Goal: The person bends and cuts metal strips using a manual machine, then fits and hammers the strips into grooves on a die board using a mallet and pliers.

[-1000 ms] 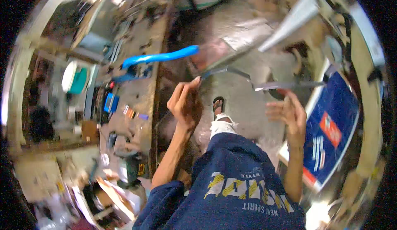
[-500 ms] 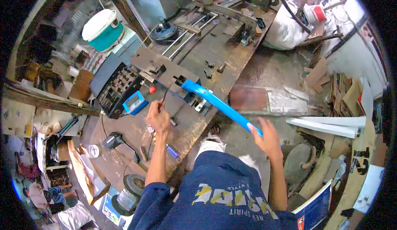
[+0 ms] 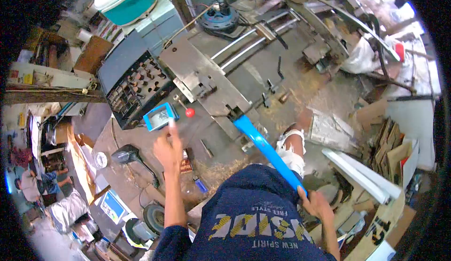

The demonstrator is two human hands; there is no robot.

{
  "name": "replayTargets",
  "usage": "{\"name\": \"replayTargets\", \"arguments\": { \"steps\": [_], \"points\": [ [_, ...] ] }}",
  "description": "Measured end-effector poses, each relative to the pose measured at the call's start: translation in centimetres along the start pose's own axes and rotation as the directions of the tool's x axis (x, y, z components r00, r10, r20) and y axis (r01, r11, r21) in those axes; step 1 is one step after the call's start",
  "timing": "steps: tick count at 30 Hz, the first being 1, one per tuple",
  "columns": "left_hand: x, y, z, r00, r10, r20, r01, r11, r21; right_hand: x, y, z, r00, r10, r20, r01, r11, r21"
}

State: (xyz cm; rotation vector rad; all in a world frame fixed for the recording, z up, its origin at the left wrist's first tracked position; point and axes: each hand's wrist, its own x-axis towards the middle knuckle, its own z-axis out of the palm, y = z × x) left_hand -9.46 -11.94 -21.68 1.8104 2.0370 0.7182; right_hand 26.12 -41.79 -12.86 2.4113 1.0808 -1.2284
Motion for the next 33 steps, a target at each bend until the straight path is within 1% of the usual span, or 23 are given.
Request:
{"name": "replayTargets", "arguments": {
  "steps": [1,2,3,4,5,6,10,11,13,14,15,18,21,22,23,24,25,26,27,29,30,32,33],
  "points": [
    [1.7,0.7,0.3,0.989,-0.123,0.080,0.123,0.992,0.001,-0.2,1.5,0.0,1.000,-0.007,0.000,0.007,1.000,-0.010],
    [2.8,1.0,1.3,0.988,-0.132,0.083,0.132,0.991,0.002,-0.9,3.5,0.3,0.978,-0.204,-0.033,0.201,0.976,-0.085],
    [3.5,1.3,2.7,0.940,-0.204,0.272,0.290,0.900,-0.325,-1.3,2.9,-0.9,0.957,-0.287,-0.038,0.280,0.952,-0.124],
    [4.1,1.9,3.8,0.849,-0.228,0.477,0.480,0.709,-0.516,-1.6,2.4,-2.1,0.929,-0.368,-0.043,0.357,0.920,-0.164],
    [4.7,2.4,4.8,0.715,-0.240,0.657,0.681,0.454,-0.575,-2.2,-1.7,-6.0,0.973,-0.175,0.150,0.197,0.970,-0.144],
    [5.2,-0.8,6.0,0.831,-0.064,0.553,0.445,0.673,-0.591,-2.6,-4.8,-9.1,0.942,0.027,0.336,0.024,0.989,-0.149],
    [7.7,3.1,1.6,0.762,-0.145,0.632,0.554,0.652,-0.518,-0.4,-6.4,-11.7,0.830,0.168,0.531,-0.051,0.972,-0.227],
    [8.3,3.2,1.1,0.747,-0.129,0.652,0.539,0.691,-0.481,0.0,-5.8,-11.6,0.911,0.040,0.410,0.088,0.953,-0.289],
    [10.6,4.4,-0.8,0.740,-0.159,0.654,0.527,0.742,-0.415,3.1,-11.1,-16.5,0.895,0.012,0.446,0.096,0.971,-0.218],
    [11.8,4.7,-1.2,0.731,-0.180,0.658,0.511,0.783,-0.354,4.6,-12.0,-17.7,0.936,-0.077,0.344,0.154,0.967,-0.203],
    [12.9,3.0,-0.1,0.793,-0.157,0.589,0.468,0.775,-0.424,5.2,-13.6,-18.5,0.932,-0.359,0.044,0.359,0.933,0.008],
    [16.8,0.4,3.3,0.772,-0.322,0.547,0.581,0.706,-0.405,8.5,-16.2,-19.2,0.830,-0.494,-0.260,0.476,0.869,-0.133],
    [19.2,0.0,3.8,0.780,-0.375,0.502,0.489,0.865,-0.114,9.5,-18.6,-19.6,0.834,-0.507,-0.219,0.505,0.860,-0.066],
    [18.5,3.2,2.3,0.932,-0.226,0.282,0.195,0.972,0.134,9.8,-18.9,-19.6,0.832,-0.509,-0.219,0.507,0.859,-0.068],
    [18.3,5.6,1.3,0.993,0.020,0.116,-0.068,0.902,0.426,10.2,-19.2,-19.4,0.829,-0.504,-0.241,0.507,0.860,-0.054],
    [18.6,6.7,1.2,0.992,0.025,0.123,-0.075,0.904,0.421,10.6,-19.2,-19.0,0.828,-0.493,-0.266,0.502,0.864,-0.039],
    [18.6,7.6,1.4,0.898,0.372,0.236,-0.411,0.901,0.140,11.4,-18.9,-18.8,0.835,-0.480,-0.269,0.488,0.872,-0.040],
    [18.5,8.1,1.6,0.692,0.683,0.233,-0.662,0.729,-0.172,12.7,-18.5,-18.6,0.857,-0.450,-0.251,0.454,0.890,-0.044],
    [18.7,8.4,2.1,0.690,0.684,0.234,-0.659,0.729,-0.186,14.4,-18.3,-18.3,0.875,-0.424,-0.236,0.425,0.904,-0.049],
    [19.8,9.4,3.5,0.377,0.764,0.523,-0.726,0.595,-0.345,18.7,-17.2,-16.4,0.852,-0.475,-0.220,0.481,0.876,-0.030],
    [21.1,9.8,3.6,0.345,0.698,0.628,-0.668,0.653,-0.358,22.0,-15.6,-13.5,0.826,-0.492,-0.276,0.494,0.867,-0.067],
    [22.1,11.2,3.3,0.275,0.603,0.749,-0.802,0.573,-0.167,25.8,-14.1,-10.0,0.789,-0.509,-0.344,0.502,0.857,-0.117],
    [22.5,11.9,2.9,0.214,0.680,0.701,-0.827,0.508,-0.240,26.5,-14.9,-8.8,0.802,-0.463,-0.376,0.489,0.872,-0.031]
  ]
}}
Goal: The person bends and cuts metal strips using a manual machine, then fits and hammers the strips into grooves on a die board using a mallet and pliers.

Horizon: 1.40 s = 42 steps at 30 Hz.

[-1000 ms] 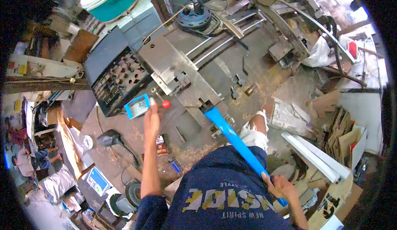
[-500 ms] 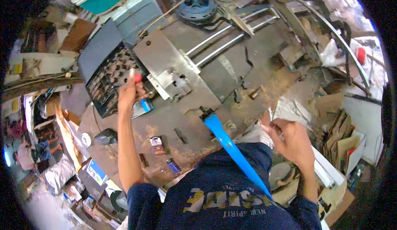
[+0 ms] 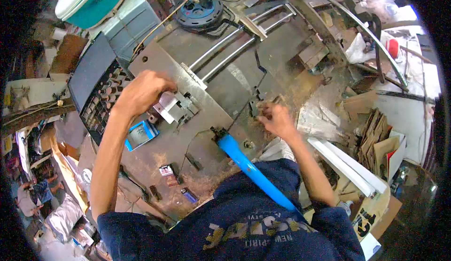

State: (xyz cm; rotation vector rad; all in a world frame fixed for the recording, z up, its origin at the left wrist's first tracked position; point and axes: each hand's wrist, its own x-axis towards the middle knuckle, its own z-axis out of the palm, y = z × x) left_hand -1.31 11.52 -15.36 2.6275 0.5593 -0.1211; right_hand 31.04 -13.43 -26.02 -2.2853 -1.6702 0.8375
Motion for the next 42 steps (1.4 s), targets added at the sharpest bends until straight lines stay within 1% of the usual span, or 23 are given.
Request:
{"name": "replayTargets", "arguments": {
  "steps": [4,6,8,9,10,12,13,15,16,18,20,21,23,25,26,30,32,33,35,36,38,40,42],
  "points": [
    [-3.8,3.9,-6.5,0.951,-0.154,-0.269,0.084,0.963,-0.256,0.9,-1.7,3.2,0.979,-0.008,-0.204,0.013,1.000,0.023],
    [-6.8,5.8,-7.7,0.890,-0.453,0.060,0.452,0.856,-0.251,1.9,-0.8,3.8,0.992,-0.014,-0.128,0.021,0.999,0.051],
    [-12.1,2.3,-1.2,0.903,-0.390,0.183,0.414,0.902,-0.125,2.2,-0.8,1.2,0.998,-0.023,0.066,0.002,0.951,0.309],
    [-14.8,1.5,1.8,0.843,-0.477,0.247,0.523,0.834,-0.176,2.1,2.3,1.3,0.975,0.102,0.195,-0.178,0.888,0.425],
    [-17.1,-0.8,6.1,0.728,-0.508,0.460,0.611,0.786,-0.100,0.2,1.1,-1.2,0.903,0.188,0.385,-0.421,0.563,0.711],
    [-24.2,-4.1,16.3,0.712,-0.553,0.433,0.646,0.758,-0.093,-1.8,0.8,-2.8,0.946,-0.123,0.300,-0.256,0.285,0.924],
    [-27.6,-5.6,21.3,0.702,-0.575,0.419,0.663,0.743,-0.090,-0.9,-1.5,-5.3,0.899,-0.277,0.339,-0.225,0.372,0.900],
    [-27.1,-2.7,20.3,0.636,-0.630,0.445,0.697,0.716,0.017,0.5,-6.8,-8.7,0.928,-0.137,0.347,-0.097,0.810,0.578],
    [-27.0,-3.1,22.2,0.622,-0.655,0.429,0.688,0.719,0.099,1.5,-8.4,-8.0,0.925,-0.168,0.341,-0.066,0.813,0.579],
    [-23.6,1.5,18.2,0.425,-0.897,0.117,0.886,0.439,0.148,5.0,-12.3,-6.5,0.967,-0.235,-0.097,0.249,0.955,0.162],
    [-20.7,3.0,16.8,0.467,-0.882,-0.066,0.884,0.462,0.074,7.7,-19.0,-5.8,0.928,-0.373,-0.008,0.367,0.910,0.195],
    [-19.3,4.1,16.3,0.534,-0.845,-0.021,0.844,0.534,-0.050,9.2,-21.7,-5.9,0.929,-0.269,0.255,0.281,0.960,-0.011],
    [-16.7,3.9,20.0,0.588,-0.804,0.083,0.761,0.516,-0.395,11.4,-23.5,-2.6,0.956,-0.216,0.198,0.248,0.957,-0.152],
    [-14.8,4.2,23.2,0.589,-0.744,0.316,0.672,0.233,-0.703,13.4,-23.7,-1.2,0.821,-0.356,0.447,0.474,0.861,-0.185],
    [-13.9,5.1,22.5,0.580,-0.668,0.467,0.654,0.041,-0.755,13.1,-24.4,-1.3,0.841,-0.289,0.458,0.426,0.875,-0.231],
    [-8.7,5.7,28.1,0.491,-0.723,0.486,0.861,0.315,-0.400,7.5,-25.5,-4.2,0.859,-0.508,0.064,0.491,0.783,-0.381],
    [-8.7,5.6,30.3,0.434,-0.796,0.423,0.890,0.306,-0.338,4.3,-25.8,-8.8,0.919,-0.389,0.067,0.389,0.921,0.015],
    [-9.3,5.6,30.2,0.629,-0.672,0.391,0.776,0.570,-0.268,2.8,-24.5,-11.0,0.925,-0.372,0.075,0.379,0.911,-0.161],
    [-10.6,5.7,29.1,0.782,-0.493,0.382,0.588,0.787,-0.187,0.8,-15.8,-12.0,0.965,-0.252,0.066,0.261,0.930,-0.260],
    [-11.3,6.5,27.8,0.715,-0.609,0.342,0.697,0.656,-0.289,-0.9,-17.3,-13.8,0.968,0.045,0.248,0.046,0.937,-0.347],
    [-12.5,7.5,22.3,0.651,-0.667,0.363,0.755,0.518,-0.402,-1.0,-10.6,-10.7,0.951,-0.077,0.299,0.135,0.975,-0.179],
    [-14.6,6.9,20.2,0.839,-0.536,-0.087,0.456,0.783,-0.423,-1.3,-3.3,-6.0,0.958,-0.066,0.280,0.148,0.947,-0.285],
    [-14.1,6.9,13.2,0.697,-0.716,-0.039,0.571,0.587,-0.574,-1.7,4.3,-0.5,0.980,-0.026,0.200,0.101,0.921,-0.377]
  ]
}}
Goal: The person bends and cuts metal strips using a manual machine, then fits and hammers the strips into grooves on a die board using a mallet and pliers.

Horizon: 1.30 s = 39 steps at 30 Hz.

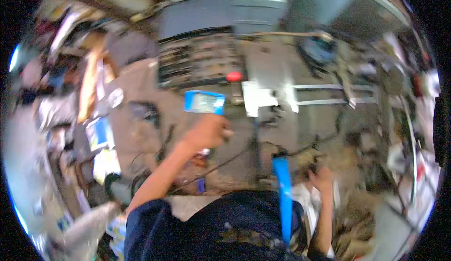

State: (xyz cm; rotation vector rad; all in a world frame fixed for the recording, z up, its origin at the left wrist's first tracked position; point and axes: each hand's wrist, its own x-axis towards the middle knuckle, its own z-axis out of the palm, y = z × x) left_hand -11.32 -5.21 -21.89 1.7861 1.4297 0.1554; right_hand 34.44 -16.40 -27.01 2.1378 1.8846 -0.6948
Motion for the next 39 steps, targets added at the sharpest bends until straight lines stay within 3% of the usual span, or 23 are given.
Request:
{"name": "replayTargets", "arguments": {
  "steps": [1,3,4,6,9,10,11,13,14,16,19,23,25,26,27,28,29,31,32,33,35,37,39],
  "points": [
    [0.3,2.3,-2.4,0.993,0.014,-0.117,-0.029,0.992,-0.123,1.0,4.6,6.8,0.954,-0.198,-0.224,0.156,0.969,-0.192],
    [1.6,6.4,-5.0,0.948,-0.136,-0.289,0.053,0.959,-0.277,0.8,0.1,2.4,0.997,0.074,-0.023,-0.073,0.997,0.018],
    [3.0,6.5,-4.5,0.955,-0.122,-0.271,0.045,0.961,-0.273,0.3,-0.3,1.2,0.995,0.097,-0.021,-0.096,0.995,0.025],
    [6.6,5.6,-2.5,0.835,0.061,-0.547,-0.317,0.866,-0.386,-0.2,-1.2,-0.3,0.988,0.117,-0.105,-0.112,0.992,0.052],
    [10.5,5.5,-0.4,0.883,0.039,-0.468,-0.318,0.783,-0.534,-0.7,-2.3,-5.0,0.981,0.190,-0.045,-0.178,0.964,0.197],
    [10.9,5.9,-0.5,0.875,0.123,-0.468,-0.290,0.908,-0.304,-1.1,-3.0,-7.6,0.985,0.171,0.019,-0.169,0.942,0.289],
    [11.0,6.9,-1.1,0.877,0.133,-0.461,-0.297,0.905,-0.304,-1.8,-3.5,-9.9,0.983,0.183,0.017,-0.180,0.939,0.292],
    [10.9,8.5,-1.8,0.806,0.498,-0.318,-0.439,0.865,0.242,-3.4,-4.0,-13.0,0.970,0.127,0.209,-0.226,0.791,0.569],
    [11.1,8.5,-1.6,0.811,0.500,-0.303,-0.445,0.865,0.233,-3.7,-4.1,-13.1,0.965,0.140,0.220,-0.243,0.785,0.570],
    [12.3,8.1,-2.0,0.814,0.545,-0.202,-0.519,0.838,0.169,-3.3,-4.3,-13.4,0.984,-0.099,0.148,-0.087,0.453,0.887],
    [13.1,7.0,-2.6,0.829,0.557,-0.051,-0.547,0.826,0.135,-2.0,-8.9,-16.4,0.958,-0.243,0.151,-0.038,0.415,0.909],
    [12.3,6.9,-2.2,0.799,0.559,-0.224,-0.575,0.818,-0.009,1.7,-13.5,-17.1,0.955,-0.209,0.209,-0.047,0.590,0.806],
    [11.8,6.2,-3.2,0.618,0.591,-0.518,-0.543,0.798,0.263,4.0,-15.3,-16.2,0.988,-0.157,0.007,0.080,0.540,0.838],
    [11.8,5.5,-3.7,0.615,0.595,-0.518,-0.546,0.795,0.264,4.9,-16.1,-16.5,0.988,-0.154,0.003,0.082,0.540,0.838],
    [11.9,4.4,-4.2,0.688,0.294,-0.663,-0.286,0.950,0.125,5.8,-16.8,-16.9,0.976,-0.216,-0.002,0.098,0.437,0.894],
    [11.9,3.6,-4.5,0.661,-0.042,-0.749,-0.007,0.998,-0.062,6.6,-17.5,-17.2,0.960,-0.281,-0.011,0.108,0.332,0.937],
    [11.6,2.8,-4.5,0.657,-0.050,-0.752,-0.003,0.998,-0.068,7.2,-18.3,-17.0,0.958,-0.287,-0.008,0.108,0.337,0.935],
    [11.3,2.4,-4.9,0.788,-0.066,-0.612,0.093,0.996,0.013,8.2,-20.3,-16.9,0.871,-0.275,-0.407,0.483,0.632,0.606],
    [11.0,2.5,-4.9,0.842,-0.061,-0.535,0.076,0.997,0.006,8.1,-21.7,-17.3,0.745,-0.303,-0.595,0.637,0.587,0.500],
    [11.0,2.1,-4.8,0.843,-0.061,-0.534,0.076,0.997,0.007,8.5,-22.5,-16.8,0.745,-0.301,-0.595,0.637,0.586,0.501],
    [11.7,0.3,-3.8,0.868,-0.013,-0.496,0.007,1.000,-0.014,10.6,-23.2,-14.3,0.486,-0.549,-0.680,0.806,0.583,0.104],
    [11.5,0.7,-3.8,0.864,0.016,-0.503,-0.015,1.000,0.006,11.0,-23.8,-14.6,0.499,-0.615,-0.610,0.741,0.669,-0.068],
    [10.1,1.4,-3.6,0.784,0.057,-0.618,-0.159,0.981,-0.111,10.6,-22.9,-16.8,0.631,-0.499,-0.595,0.717,0.668,0.200]
  ]
}}
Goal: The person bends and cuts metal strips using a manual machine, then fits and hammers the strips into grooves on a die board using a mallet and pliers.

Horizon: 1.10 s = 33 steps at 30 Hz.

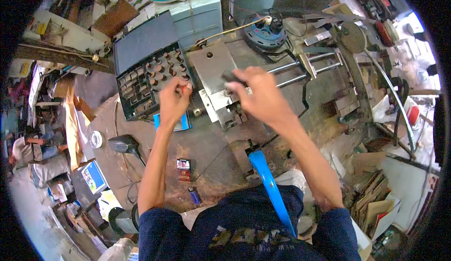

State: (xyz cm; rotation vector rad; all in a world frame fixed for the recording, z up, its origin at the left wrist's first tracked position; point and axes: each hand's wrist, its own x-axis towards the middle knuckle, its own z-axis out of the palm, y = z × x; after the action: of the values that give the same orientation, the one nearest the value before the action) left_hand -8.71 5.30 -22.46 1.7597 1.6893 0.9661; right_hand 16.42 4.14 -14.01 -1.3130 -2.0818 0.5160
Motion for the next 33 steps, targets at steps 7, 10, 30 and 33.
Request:
{"name": "replayTargets", "arguments": {
  "steps": [7,10,30,33],
  "points": [
    [-11.0,2.9,-1.3,0.940,0.118,0.320,-0.103,0.993,-0.065,-0.9,1.9,-2.1,0.771,0.546,0.328,-0.609,0.783,0.129],
    [-11.0,4.8,-2.2,0.933,0.071,0.353,-0.061,0.997,-0.038,-1.0,0.6,-0.1,0.763,0.559,0.325,-0.609,0.791,0.069],
    [-18.7,9.2,0.1,0.995,-0.076,0.060,0.052,0.941,0.335,-8.0,0.6,-5.3,0.875,0.318,0.366,-0.215,0.931,-0.295],
    [-18.7,7.9,0.4,0.997,0.002,0.071,-0.023,0.957,0.288,-12.5,3.7,-4.5,0.855,0.005,0.519,0.191,0.927,-0.324]
  ]
}}
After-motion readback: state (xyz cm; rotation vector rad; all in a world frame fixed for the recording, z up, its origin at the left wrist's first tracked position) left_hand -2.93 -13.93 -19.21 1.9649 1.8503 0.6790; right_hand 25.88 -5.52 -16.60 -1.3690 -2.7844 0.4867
